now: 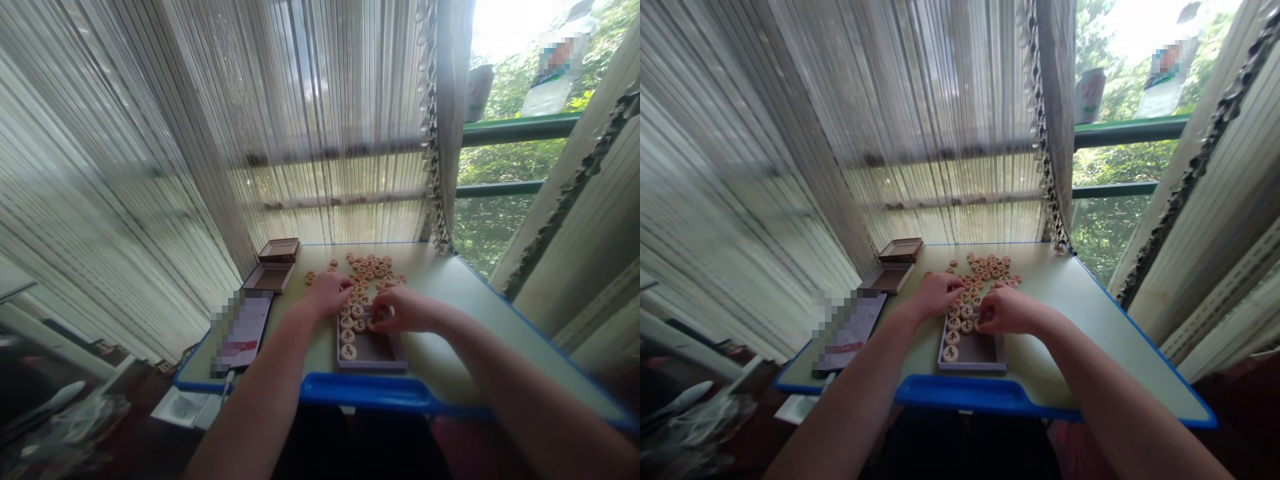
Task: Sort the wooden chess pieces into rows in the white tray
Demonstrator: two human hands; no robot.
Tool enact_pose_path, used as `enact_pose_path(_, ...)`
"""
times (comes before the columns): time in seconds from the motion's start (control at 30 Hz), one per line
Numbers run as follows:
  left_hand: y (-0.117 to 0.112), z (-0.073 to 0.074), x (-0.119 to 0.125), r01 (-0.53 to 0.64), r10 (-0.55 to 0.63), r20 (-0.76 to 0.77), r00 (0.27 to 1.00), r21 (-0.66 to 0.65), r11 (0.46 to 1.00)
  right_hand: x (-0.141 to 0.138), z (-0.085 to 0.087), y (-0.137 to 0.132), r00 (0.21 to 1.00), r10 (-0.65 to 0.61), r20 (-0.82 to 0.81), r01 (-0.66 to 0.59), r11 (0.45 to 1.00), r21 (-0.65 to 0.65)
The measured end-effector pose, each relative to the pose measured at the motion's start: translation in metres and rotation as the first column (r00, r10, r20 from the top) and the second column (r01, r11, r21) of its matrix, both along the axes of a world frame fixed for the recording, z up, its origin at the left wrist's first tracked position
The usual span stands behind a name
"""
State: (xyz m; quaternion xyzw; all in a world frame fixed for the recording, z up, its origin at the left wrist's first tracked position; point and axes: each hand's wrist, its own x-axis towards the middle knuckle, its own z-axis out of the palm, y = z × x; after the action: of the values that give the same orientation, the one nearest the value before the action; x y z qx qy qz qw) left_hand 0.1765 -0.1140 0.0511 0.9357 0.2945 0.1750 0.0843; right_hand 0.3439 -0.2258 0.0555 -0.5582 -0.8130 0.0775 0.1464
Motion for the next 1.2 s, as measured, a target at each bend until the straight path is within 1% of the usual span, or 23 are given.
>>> enact_pose_path(0.1, 0.001, -0.001, 0.000, -0.005, 0.005, 0.006, 1.000, 0.001, 1.000, 0.003, -0.006, 0.004, 1.000, 0.007, 0.013, -0.007, 1.000, -0.005)
enact_pose_path(0.2, 0.002, -0.001, -0.001, -0.031, 0.031, -0.006, 1.000, 0.002, 1.000, 0.008, -0.013, 0.008, 1.000, 0.003, -0.009, -0.004, 0.998, -0.059)
enact_pose_path(0.3, 0.003, -0.003, 0.000, -0.060, 0.061, -0.006, 0.998, 0.031, 0.998, 0.012, -0.015, 0.009, 0.999, 0.027, -0.026, -0.029, 0.997, -0.076)
enact_pose_path(0.4, 0.004, -0.006, 0.000, -0.055, 0.054, 0.013, 0.998, 0.076, 0.996, 0.009, -0.011, 0.006, 0.999, 0.013, -0.030, -0.014, 1.000, -0.018)
enact_pose_path(0.5, 0.003, -0.007, 0.001, -0.042, 0.040, 0.026, 0.999, 0.092, 0.995, 0.002, -0.008, 0.004, 0.999, -0.001, -0.038, 0.003, 0.998, 0.055)
enact_pose_path(0.63, 0.000, -0.005, 0.002, -0.039, 0.036, 0.041, 0.998, 0.085, 0.996, -0.007, -0.012, 0.004, 0.999, 0.047, -0.013, -0.045, 0.991, 0.126)
enact_pose_path(0.73, -0.001, -0.002, 0.001, -0.020, 0.016, 0.043, 0.999, 0.079, 0.997, -0.009, -0.016, 0.005, 0.999, 0.042, 0.031, -0.046, 0.987, 0.154)
enact_pose_path(0.8, -0.002, 0.001, -0.002, 0.020, -0.020, 0.028, 0.999, 0.016, 1.000, -0.010, -0.016, 0.004, 0.998, 0.030, 0.051, -0.037, 0.988, 0.153)
enact_pose_path(0.87, -0.004, 0.006, -0.007, 0.076, -0.077, -0.003, 0.997, -0.109, 0.991, -0.011, -0.014, 0.004, 0.998, 0.019, 0.064, -0.028, 0.990, 0.141)
enact_pose_path(0.93, -0.006, 0.011, -0.011, 0.127, -0.139, -0.032, 0.990, -0.247, 0.961, -0.011, -0.013, 0.003, 0.997, 0.008, 0.072, -0.017, 0.992, 0.129)
enact_pose_path(1.0, -0.007, 0.015, -0.015, 0.167, -0.192, -0.039, 0.981, -0.344, 0.924, -0.011, -0.013, 0.003, 0.997, -0.005, 0.077, -0.005, 0.992, 0.126)
enact_pose_path(1.1, -0.008, 0.016, -0.017, 0.227, -0.261, -0.030, 0.965, -0.404, 0.886, -0.010, -0.014, 0.004, 0.997, -0.003, 0.077, -0.007, 0.991, 0.132)
enact_pose_path(1.2, -0.008, 0.014, -0.016, 0.257, -0.302, -0.045, 0.952, -0.418, 0.871, -0.010, -0.016, 0.005, 0.997, 0.007, 0.071, -0.017, 0.990, 0.139)
